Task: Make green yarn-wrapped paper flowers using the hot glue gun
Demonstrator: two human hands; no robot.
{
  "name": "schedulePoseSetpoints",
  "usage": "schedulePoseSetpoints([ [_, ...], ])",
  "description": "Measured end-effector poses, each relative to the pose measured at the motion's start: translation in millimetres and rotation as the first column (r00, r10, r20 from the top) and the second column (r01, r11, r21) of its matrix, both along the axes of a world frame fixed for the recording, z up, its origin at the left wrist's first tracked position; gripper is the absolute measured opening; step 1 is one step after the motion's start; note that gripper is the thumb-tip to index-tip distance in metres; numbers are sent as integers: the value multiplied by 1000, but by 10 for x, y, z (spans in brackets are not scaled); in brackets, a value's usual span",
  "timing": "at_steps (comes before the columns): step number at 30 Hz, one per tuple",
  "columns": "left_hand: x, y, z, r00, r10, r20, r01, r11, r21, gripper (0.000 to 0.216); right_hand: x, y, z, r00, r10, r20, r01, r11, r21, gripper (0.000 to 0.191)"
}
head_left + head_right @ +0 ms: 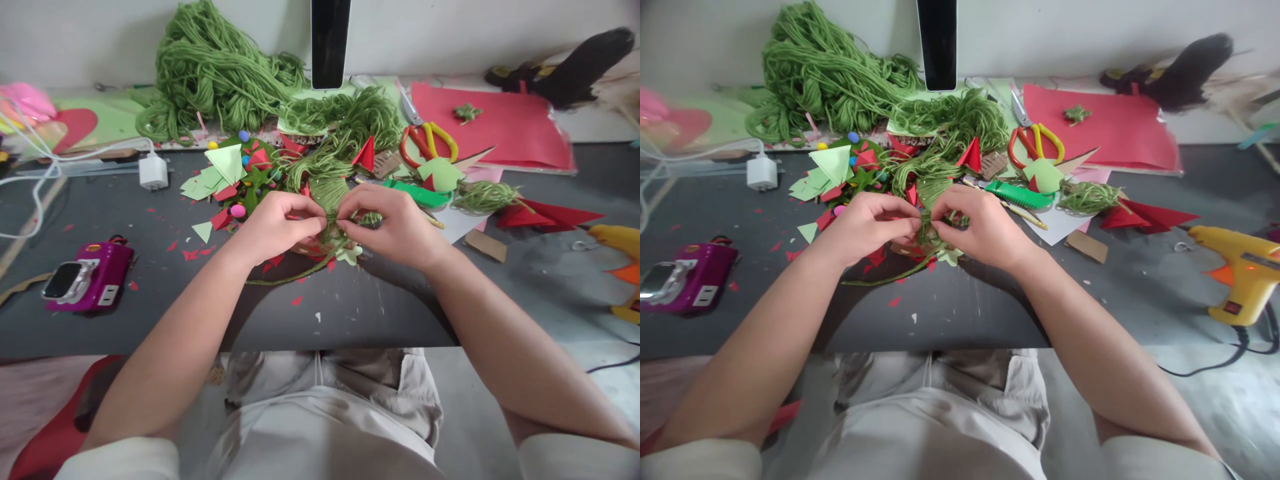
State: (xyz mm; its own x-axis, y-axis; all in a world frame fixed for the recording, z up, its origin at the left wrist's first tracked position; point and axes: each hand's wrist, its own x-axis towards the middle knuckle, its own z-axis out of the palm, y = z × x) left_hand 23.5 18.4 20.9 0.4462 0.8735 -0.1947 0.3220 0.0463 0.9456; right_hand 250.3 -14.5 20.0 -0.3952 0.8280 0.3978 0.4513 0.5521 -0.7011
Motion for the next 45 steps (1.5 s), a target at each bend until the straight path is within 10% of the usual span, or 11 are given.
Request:
schedulePoseSetpoints([
  [24,9,-17,-2,999,25,36,-25,1000,8,26,-31,3,-61,964,-148,-223,87,961,-263,16],
  [45,-23,-7,23,999,-30,-27,32,998,57,24,-43,1,-107,973,-155,-172,123,975,-186,19],
])
